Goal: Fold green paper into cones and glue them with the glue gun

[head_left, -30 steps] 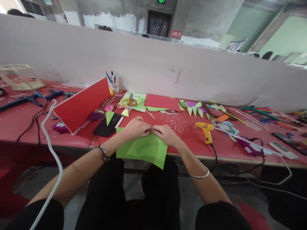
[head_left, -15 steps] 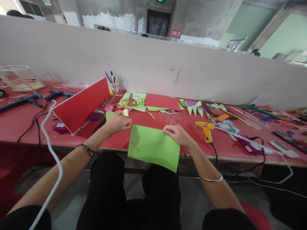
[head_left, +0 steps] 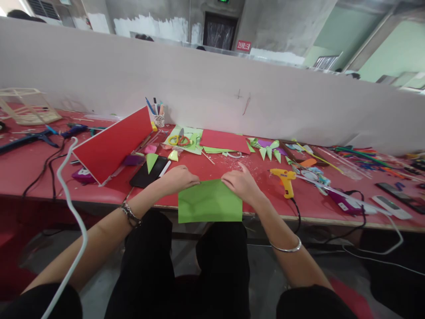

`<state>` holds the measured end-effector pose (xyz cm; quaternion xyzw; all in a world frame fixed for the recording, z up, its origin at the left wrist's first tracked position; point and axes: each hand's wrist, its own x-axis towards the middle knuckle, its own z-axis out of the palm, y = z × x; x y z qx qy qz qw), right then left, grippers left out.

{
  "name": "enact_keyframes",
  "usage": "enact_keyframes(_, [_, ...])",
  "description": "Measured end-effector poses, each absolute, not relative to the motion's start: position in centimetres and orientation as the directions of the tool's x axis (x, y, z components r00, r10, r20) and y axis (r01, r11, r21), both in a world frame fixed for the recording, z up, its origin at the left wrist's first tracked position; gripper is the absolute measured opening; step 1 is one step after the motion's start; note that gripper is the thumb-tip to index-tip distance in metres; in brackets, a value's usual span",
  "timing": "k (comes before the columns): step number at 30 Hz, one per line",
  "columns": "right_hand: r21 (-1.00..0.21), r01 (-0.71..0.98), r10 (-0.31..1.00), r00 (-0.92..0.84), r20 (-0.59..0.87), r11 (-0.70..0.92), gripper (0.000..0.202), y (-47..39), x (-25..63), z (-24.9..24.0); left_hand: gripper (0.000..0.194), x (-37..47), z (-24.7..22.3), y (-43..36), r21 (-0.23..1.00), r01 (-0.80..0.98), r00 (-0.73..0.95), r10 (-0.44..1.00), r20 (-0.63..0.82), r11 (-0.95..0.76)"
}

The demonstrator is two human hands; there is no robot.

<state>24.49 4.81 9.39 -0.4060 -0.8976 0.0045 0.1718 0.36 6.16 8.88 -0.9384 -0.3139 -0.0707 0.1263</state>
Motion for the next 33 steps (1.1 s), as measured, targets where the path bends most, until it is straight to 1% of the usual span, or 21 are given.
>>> enact_keyframes(2, [-0.095, 0.715, 0.697, -0.63, 0.342, 0.693, 0.022, 4.5, 23.4, 9.2, 0.029, 0.8, 8.8, 6.1, -0.205, 0.593, 0.801, 0.546, 0.245, -0.778])
enact_keyframes(5, [-0.083, 0.65, 0.627, -0.68, 0.381, 0.755, 0.02, 4.0, 21.4, 8.8, 0.031, 1.3, 9.2, 5.9, -0.146, 0.595, 0.792, 0.546, 0.272, -0.79])
enact_keyframes(8, [-0.108, 0.675, 0.652, -0.639, 0.409, 0.73, 0.018, 3.8, 20.1, 8.2, 0.033, 1.4, 9.4, 5.8, -0.06, 0.566, 0.805, 0.535, 0.258, -0.822])
enact_keyframes(11, [-0.166, 0.694, 0.69, -0.601, 0.402, 0.701, 0.016, 4.0, 20.2, 7.8, 0.034, 0.9, 9.3, 6.0, -0.025, 0.545, 0.818, 0.524, 0.235, -0.838])
enact_keyframes(15, [-0.195, 0.709, 0.716, -0.574, 0.398, 0.678, 0.015, 4.6, 22.0, 7.3, 0.032, -0.3, 9.1, 6.1, -0.023, 0.59, 0.793, 0.573, 0.208, -0.807])
enact_keyframes(18, [-0.203, 0.758, 0.763, -0.521, 0.382, 0.62, 0.017, 4.7, 24.1, 6.5, 0.032, -1.3, 9.1, 5.9, -0.041, 0.622, 0.775, 0.609, 0.169, -0.782])
enact_keyframes(20, [-0.191, 0.8, 0.795, -0.476, 0.375, 0.569, 0.018, 4.8, 25.9, 5.8, 0.031, -1.9, 9.0, 5.8, -0.04, 0.633, 0.769, 0.623, 0.146, -0.773])
enact_keyframes(22, [-0.152, 0.845, 0.821, -0.43, 0.375, 0.512, 0.019, 5.1, 27.6, 5.3, 0.029, -2.4, 9.0, 5.6, -0.044, 0.641, 0.764, 0.632, 0.127, -0.766])
enact_keyframes(24, [-0.113, 0.881, 0.83, -0.379, 0.41, 0.459, 0.02, 5.3, 28.9, 5.3, 0.028, -2.7, 9.0, 5.6, -0.069, 0.653, 0.756, 0.644, 0.114, -0.754])
enact_keyframes(26, [-0.142, 0.88, 0.817, -0.347, 0.461, 0.454, 0.02, 5.2, 29.2, 5.9, 0.028, -2.8, 9.0, 5.6, -0.094, 0.661, 0.75, 0.653, 0.103, -0.744])
enact_keyframes(28, [-0.213, 0.826, 0.792, -0.376, 0.48, 0.521, 0.025, 4.9, 28.2, 6.7, 0.027, -2.7, 9.2, 5.7, -0.091, 0.659, 0.752, 0.651, 0.103, -0.746])
enact_keyframes(29, [-0.232, 0.781, 0.777, -0.443, 0.448, 0.579, 0.028, 4.7, 27.4, 7.1, 0.026, -2.6, 9.3, 5.7, -0.084, 0.658, 0.753, 0.649, 0.107, -0.748])
enact_keyframes(31, [-0.204, 0.716, 0.734, -0.588, 0.338, 0.668, 0.028, 4.3, 25.4, 7.7, 0.026, -2.3, 9.5, 5.6, -0.093, 0.657, 0.753, 0.646, 0.126, -0.748])
enact_keyframes(33, [-0.18, 0.71, 0.731, -0.645, 0.222, 0.681, 0.023, 4.1, 23.6, 8.0, 0.026, -1.7, 9.8, 5.4, -0.144, 0.649, 0.76, 0.628, 0.166, -0.747])
